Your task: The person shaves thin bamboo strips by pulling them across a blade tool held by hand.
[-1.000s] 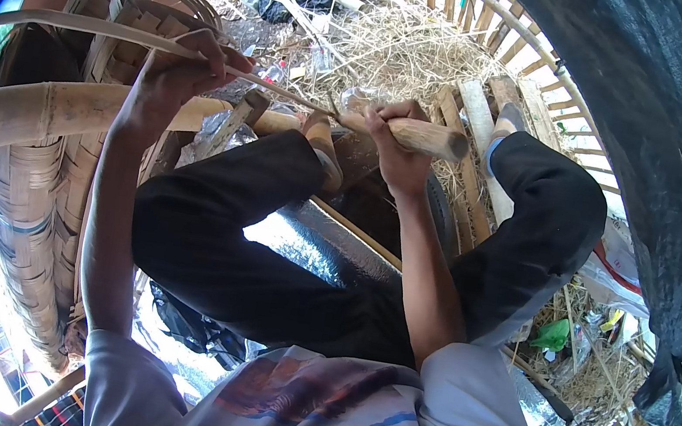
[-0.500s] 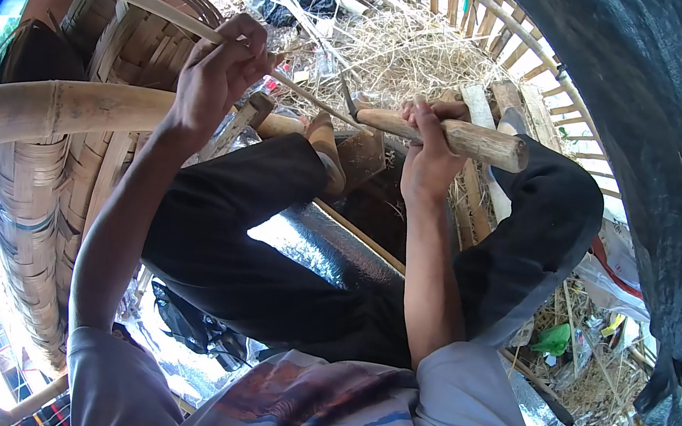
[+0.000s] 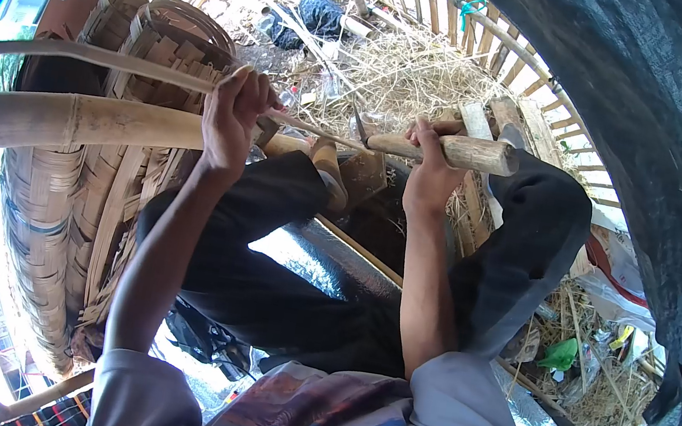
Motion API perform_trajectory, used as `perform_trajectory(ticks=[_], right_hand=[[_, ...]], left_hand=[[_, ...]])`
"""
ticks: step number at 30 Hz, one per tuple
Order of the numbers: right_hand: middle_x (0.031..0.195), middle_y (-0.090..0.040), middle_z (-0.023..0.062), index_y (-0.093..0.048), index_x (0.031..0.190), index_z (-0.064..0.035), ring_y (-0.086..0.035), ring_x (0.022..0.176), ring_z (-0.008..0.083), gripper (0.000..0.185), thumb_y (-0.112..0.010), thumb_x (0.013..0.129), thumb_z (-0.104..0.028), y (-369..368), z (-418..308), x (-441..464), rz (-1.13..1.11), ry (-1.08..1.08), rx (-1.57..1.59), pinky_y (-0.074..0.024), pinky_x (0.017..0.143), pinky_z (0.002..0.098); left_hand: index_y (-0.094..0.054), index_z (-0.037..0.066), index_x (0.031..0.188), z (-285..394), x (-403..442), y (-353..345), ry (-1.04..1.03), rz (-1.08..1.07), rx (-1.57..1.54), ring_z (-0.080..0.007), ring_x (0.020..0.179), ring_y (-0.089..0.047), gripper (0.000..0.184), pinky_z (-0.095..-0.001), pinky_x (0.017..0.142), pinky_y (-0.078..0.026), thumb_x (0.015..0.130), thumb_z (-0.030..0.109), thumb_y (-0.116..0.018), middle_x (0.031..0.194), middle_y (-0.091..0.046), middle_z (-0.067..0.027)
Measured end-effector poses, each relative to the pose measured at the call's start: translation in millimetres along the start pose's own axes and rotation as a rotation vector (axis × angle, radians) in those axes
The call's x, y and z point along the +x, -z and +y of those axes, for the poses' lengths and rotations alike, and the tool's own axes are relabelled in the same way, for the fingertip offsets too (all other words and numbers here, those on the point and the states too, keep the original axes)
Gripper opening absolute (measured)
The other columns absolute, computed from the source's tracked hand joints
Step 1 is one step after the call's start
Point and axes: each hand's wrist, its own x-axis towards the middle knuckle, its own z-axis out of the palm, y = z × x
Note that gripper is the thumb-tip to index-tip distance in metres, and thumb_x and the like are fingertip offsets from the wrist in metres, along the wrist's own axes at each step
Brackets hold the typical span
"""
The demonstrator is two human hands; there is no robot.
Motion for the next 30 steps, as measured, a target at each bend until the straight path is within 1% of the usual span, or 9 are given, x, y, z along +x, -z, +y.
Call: perform_trajectory(ticks=[3, 4, 7, 12, 14, 16, 22, 24, 30], right_hand=[[0.064, -0.049, 0.0055, -0.046, 0.073, -0.0036, -0.051, 0.061, 0.0151, 0.016, -0.058, 0.079, 0.005, 1.6, 0.5, 2.5, -0.027, 0.002, -0.009, -0.0430, 0.062, 0.0301], [0.064, -0.049, 0.0055, -0.046, 0.073, -0.0036, -0.051, 0.061, 0.0151, 0.016, -0.058, 0.079, 0.005, 3.9, 0.6, 1.9, -0.023, 0.006, -0.013, -0.0430, 0.062, 0.0301], [0.061, -0.048, 0.0050, -0.044, 0.071, -0.0044, -0.049, 0.056, 0.0135, 0.019, -0.057, 0.079, 0.007, 0.1, 0.0, -2.9, -0.077, 0.028, -0.049, -0.0428, 0.058, 0.0290], [0.060, -0.047, 0.0050, -0.041, 0.073, -0.0049, -0.046, 0.053, 0.0110, 0.019, -0.054, 0.080, 0.007, -26.0, -9.8, -28.5, -0.252, 0.067, 0.028, -0.0451, 0.057, 0.0296], [0.061, -0.048, 0.0052, -0.040, 0.075, -0.0047, -0.046, 0.053, 0.0104, 0.018, -0.051, 0.081, 0.008, -39.7, -20.2, -39.2, -0.384, 0.092, 0.102, -0.0453, 0.056, 0.0294], [0.060, -0.040, 0.0037, -0.035, 0.078, -0.0072, -0.039, 0.052, 0.0121, 0.017, -0.049, 0.082, 0.002, -49.4, -27.1, -49.7, -0.468, 0.179, -0.054, -0.0412, 0.058, 0.0330], [0.060, -0.041, 0.0049, -0.034, 0.073, -0.0072, -0.041, 0.053, 0.0128, 0.019, -0.046, 0.082, 0.005, -24.5, 14.9, -45.9, -0.362, 0.055, -0.059, -0.0412, 0.058, 0.0316], [0.059, -0.041, 0.0055, -0.035, 0.073, -0.0067, -0.040, 0.052, 0.0127, 0.019, -0.046, 0.081, 0.007, -24.9, 18.4, -44.1, -0.356, 0.182, -0.336, -0.0401, 0.055, 0.0314], [0.061, -0.042, 0.0059, -0.036, 0.074, -0.0054, -0.039, 0.052, 0.0118, 0.017, -0.046, 0.081, 0.006, -29.9, 5.1, -51.4, -0.404, 0.148, -0.057, -0.0389, 0.053, 0.0297]], left_hand=[[-0.025, 0.011, 0.061, -8.0, -4.3, -10.6, -0.120, 0.116, -0.184, -0.0131, 0.055, -0.025, 0.034, -0.0278, 0.052, -0.025, 0.090, 0.023, -0.038, 0.058, -0.024, -0.0008], [-0.025, 0.011, 0.061, -11.6, -8.0, -11.2, -0.117, 0.111, -0.189, -0.0131, 0.055, -0.025, 0.034, -0.0278, 0.052, -0.025, 0.090, 0.023, -0.038, 0.058, -0.024, -0.0008], [-0.020, 0.013, 0.056, -20.1, -10.9, -11.0, -0.202, 0.396, -0.328, -0.0097, 0.046, -0.013, 0.040, -0.0291, 0.045, -0.013, 0.088, 0.023, -0.041, 0.049, -0.014, 0.0024], [-0.020, 0.014, 0.054, -25.7, -18.4, -15.5, -0.249, 0.439, -0.368, -0.0092, 0.044, -0.011, 0.041, -0.0289, 0.045, -0.012, 0.086, 0.023, -0.044, 0.047, -0.014, 0.0025], [-0.020, 0.013, 0.055, -27.0, -19.0, -15.9, -0.300, 0.457, -0.475, -0.0075, 0.042, -0.013, 0.040, -0.0270, 0.041, -0.013, 0.086, 0.015, -0.045, 0.051, -0.014, 0.0034], [-0.019, 0.014, 0.055, -25.5, -20.5, -15.8, -0.285, 0.472, -0.444, -0.0083, 0.043, -0.011, 0.040, -0.0279, 0.043, -0.012, 0.086, 0.018, -0.044, 0.049, -0.013, 0.0033], [-0.016, 0.015, 0.054, -26.4, -23.6, -10.8, -0.278, 0.528, -0.416, -0.0089, 0.044, -0.009, 0.041, -0.0288, 0.044, -0.011, 0.085, 0.020, -0.043, 0.046, -0.012, 0.0029], [-0.016, 0.015, 0.054, -24.7, -22.7, -14.0, -0.275, 0.532, -0.416, -0.0089, 0.043, -0.008, 0.041, -0.0287, 0.043, -0.011, 0.085, 0.019, -0.043, 0.046, -0.012, 0.0027], [-0.017, 0.015, 0.053, -24.1, -18.4, -23.4, -0.293, 0.567, -0.370, -0.0082, 0.042, -0.009, 0.041, -0.0285, 0.042, -0.011, 0.084, 0.020, -0.044, 0.047, -0.013, 0.0039]])
